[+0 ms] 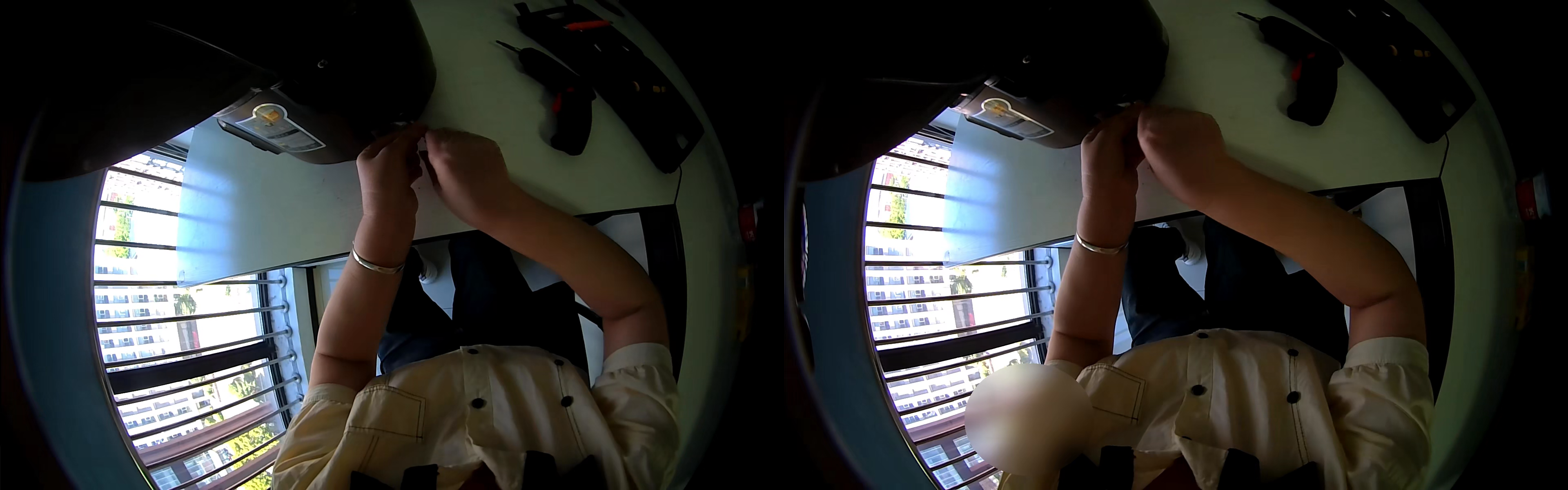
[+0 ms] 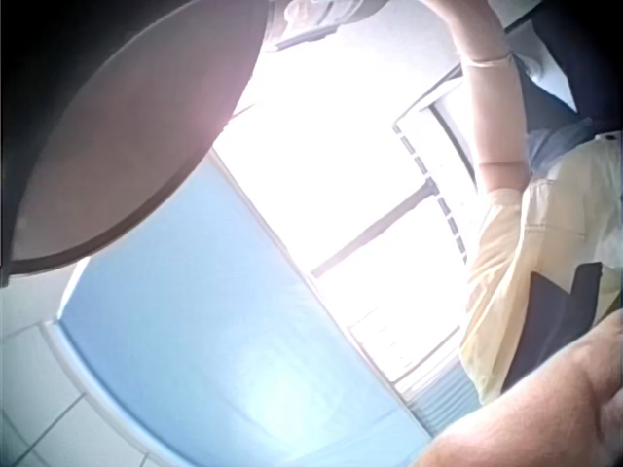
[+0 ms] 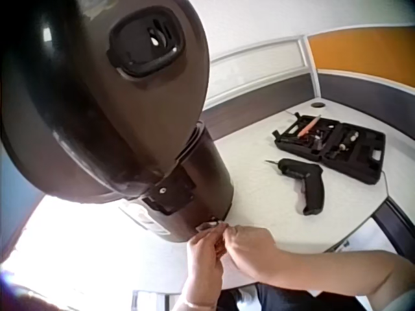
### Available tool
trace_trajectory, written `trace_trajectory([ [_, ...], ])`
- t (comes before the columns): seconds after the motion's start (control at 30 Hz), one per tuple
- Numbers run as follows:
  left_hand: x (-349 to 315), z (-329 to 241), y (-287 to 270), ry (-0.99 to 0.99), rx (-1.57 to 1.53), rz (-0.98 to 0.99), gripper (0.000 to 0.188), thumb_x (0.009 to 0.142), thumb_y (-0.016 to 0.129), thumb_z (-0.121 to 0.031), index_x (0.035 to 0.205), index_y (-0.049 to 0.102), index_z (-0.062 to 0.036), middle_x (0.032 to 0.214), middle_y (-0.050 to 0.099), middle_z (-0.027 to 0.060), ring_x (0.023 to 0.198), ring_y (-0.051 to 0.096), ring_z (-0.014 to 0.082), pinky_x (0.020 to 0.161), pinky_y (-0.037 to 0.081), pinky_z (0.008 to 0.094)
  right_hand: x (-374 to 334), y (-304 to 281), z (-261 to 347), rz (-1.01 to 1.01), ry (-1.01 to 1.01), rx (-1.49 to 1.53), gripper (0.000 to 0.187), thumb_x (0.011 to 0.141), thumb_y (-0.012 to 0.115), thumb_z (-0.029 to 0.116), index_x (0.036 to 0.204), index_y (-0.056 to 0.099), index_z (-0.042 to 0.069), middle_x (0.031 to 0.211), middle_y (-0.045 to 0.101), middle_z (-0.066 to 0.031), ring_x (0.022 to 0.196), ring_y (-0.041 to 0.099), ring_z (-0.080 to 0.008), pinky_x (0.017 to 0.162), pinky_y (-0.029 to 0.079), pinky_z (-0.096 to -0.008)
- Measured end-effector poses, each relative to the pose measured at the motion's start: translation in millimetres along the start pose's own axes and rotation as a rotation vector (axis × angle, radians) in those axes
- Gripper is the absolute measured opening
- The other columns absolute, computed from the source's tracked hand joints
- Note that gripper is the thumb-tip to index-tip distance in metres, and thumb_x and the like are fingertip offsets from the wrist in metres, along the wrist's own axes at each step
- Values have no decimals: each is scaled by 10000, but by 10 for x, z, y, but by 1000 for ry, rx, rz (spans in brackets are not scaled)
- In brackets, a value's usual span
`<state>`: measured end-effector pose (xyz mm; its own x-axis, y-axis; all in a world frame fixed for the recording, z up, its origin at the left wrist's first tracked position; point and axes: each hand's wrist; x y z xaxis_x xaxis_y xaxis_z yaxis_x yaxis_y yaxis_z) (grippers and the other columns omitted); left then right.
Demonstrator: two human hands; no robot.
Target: The person selects a cordless drill and a screwdriver from a table, then walks to a desk to assemble a cylindrical appliance. They use the drill to fasten screws into the base of the appliance and then use a manual screwdriver to tighten additional screws.
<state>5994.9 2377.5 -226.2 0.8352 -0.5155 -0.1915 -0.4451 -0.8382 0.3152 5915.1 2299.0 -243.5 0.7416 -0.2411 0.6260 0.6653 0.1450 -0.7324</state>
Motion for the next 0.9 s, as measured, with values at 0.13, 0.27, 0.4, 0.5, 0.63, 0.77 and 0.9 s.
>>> trace_trajectory([
  [0.13, 28, 30, -57, 15, 15, 8, 99, 740, 611, -50, 797, 640, 26, 573, 466, -2, 472, 377, 65, 413, 280, 206, 23, -122, -44, 283, 578, 906, 136, 773, 560, 87, 729, 564, -41, 592, 565, -108, 458, 536, -162, 420, 441, -268],
  [0.27, 47, 39, -63, -1, -7, 19, 101, 735, 616, -53, 791, 639, 28, 577, 465, -9, 467, 372, 59, 411, 271, 200, 29, -109, -80, 355, 781, 1133, 179, 743, 567, 94, 625, 559, -40, 567, 559, -102, 447, 527, -172, 460, 455, -302],
  [0.4, 61, 42, -67, -18, -28, 49, 104, 738, 616, -53, 799, 641, 27, 587, 462, -15, 467, 371, 54, 411, 273, 195, -22, 62, -74, 48, 377, 555, 127, 683, 573, 47, 573, 562, -15, 588, 577, -139, 479, 559, -235, 469, 460, -313],
  [0.5, 38, 44, -56, -21, -5, 41, 104, 742, 617, -55, 804, 642, 26, 595, 464, -16, 468, 373, 52, 408, 275, 192, -50, 6, -46, 30, 208, 219, 58, 632, 586, 41, 597, 568, -2, 613, 579, -163, 546, 576, -292, 500, 471, -354],
  [0.63, 27, 29, -21, -24, 35, 28, 97, 746, 619, -54, 803, 640, 20, 593, 463, -15, 472, 378, 52, 409, 273, 189, -77, -40, -17, 31, 101, 92, 51, 618, 590, 40, 626, 556, 3, 610, 576, -159, 583, 588, -284, 520, 477, -364],
  [0.77, 25, 35, 16, -35, -45, -1, 100, 754, 613, -57, 811, 635, 22, 579, 451, -18, 466, 364, 53, 402, 258, 192, -95, -12, -41, 25, 179, 243, 108, 732, 582, 66, 677, 566, -26, 610, 584, -130, 516, 566, -218, 464, 460, -301],
  [0.9, 56, 69, -20, -54, -81, 35, 120, 771, 599, -70, 826, 622, 34, 563, 432, -24, 459, 347, 53, 395, 240, 198, 50, -190, -116, 391, 826, 1211, 156, 812, 564, 98, 763, 600, -46, 601, 582, -92, 471, 534, -133, 440, 433, -265],
])
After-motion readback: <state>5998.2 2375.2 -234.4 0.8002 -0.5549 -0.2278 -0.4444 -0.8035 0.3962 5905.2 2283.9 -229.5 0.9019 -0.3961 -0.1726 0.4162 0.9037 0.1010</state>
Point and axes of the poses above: each hand's wrist, its own x-axis towards the middle knuckle, its own y-axis out of the palm, z = x × y
